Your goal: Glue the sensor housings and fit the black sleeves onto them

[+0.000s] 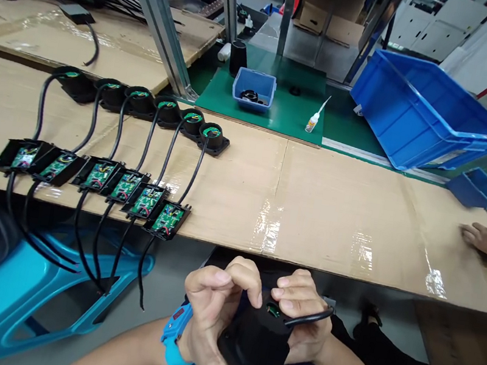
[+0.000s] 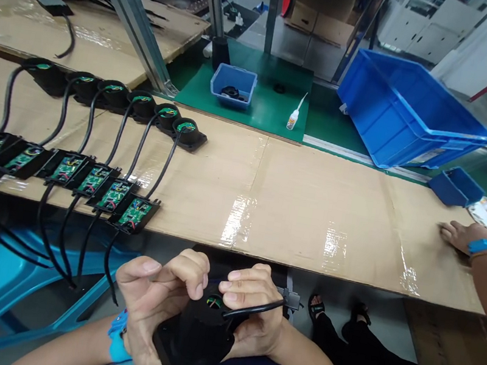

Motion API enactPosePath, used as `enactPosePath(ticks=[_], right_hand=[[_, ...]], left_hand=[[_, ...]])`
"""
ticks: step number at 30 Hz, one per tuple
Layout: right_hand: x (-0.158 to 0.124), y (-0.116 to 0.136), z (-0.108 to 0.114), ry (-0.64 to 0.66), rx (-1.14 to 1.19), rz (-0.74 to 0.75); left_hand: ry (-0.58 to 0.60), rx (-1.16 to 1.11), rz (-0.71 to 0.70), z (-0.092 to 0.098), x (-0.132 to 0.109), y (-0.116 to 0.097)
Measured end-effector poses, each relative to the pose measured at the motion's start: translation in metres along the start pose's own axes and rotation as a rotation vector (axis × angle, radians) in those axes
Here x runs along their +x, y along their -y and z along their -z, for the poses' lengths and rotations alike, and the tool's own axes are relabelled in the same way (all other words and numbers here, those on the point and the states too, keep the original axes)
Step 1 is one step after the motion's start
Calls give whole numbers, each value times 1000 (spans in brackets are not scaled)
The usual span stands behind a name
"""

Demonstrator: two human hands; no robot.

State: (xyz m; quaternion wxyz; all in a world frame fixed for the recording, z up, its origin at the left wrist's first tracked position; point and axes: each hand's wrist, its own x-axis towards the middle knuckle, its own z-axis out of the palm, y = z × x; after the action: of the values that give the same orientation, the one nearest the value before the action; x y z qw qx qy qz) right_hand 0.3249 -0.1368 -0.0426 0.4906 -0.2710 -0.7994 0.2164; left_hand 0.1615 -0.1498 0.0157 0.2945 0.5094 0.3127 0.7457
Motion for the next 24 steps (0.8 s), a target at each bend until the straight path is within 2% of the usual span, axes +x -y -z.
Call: enactPosePath(ticks=[2, 3, 6, 8, 12, 15, 19, 24], right_hand=[[10, 5, 2, -140, 94, -2], [15, 8, 4, -158, 125, -18], [27, 13, 6, -110, 127, -57], [33, 13, 5, -132, 154, -26], [42, 9, 4, -157, 178, 50], [48, 8, 10, -101, 71, 46], [53, 12, 18, 1, -72, 59], [54, 15, 19, 57, -100, 52]], left_hand=[[-37, -56, 23, -5, 0, -3], [-68, -70, 29, -7, 0, -5], [-134, -36, 8, -13, 2, -7], [-119, 4, -42, -12, 5, -5], [-2, 37, -74, 1, 14, 7], [172, 122, -45, 17, 21, 13], [387, 316, -41, 34, 24, 12], [455, 381, -96, 36, 20, 11]])
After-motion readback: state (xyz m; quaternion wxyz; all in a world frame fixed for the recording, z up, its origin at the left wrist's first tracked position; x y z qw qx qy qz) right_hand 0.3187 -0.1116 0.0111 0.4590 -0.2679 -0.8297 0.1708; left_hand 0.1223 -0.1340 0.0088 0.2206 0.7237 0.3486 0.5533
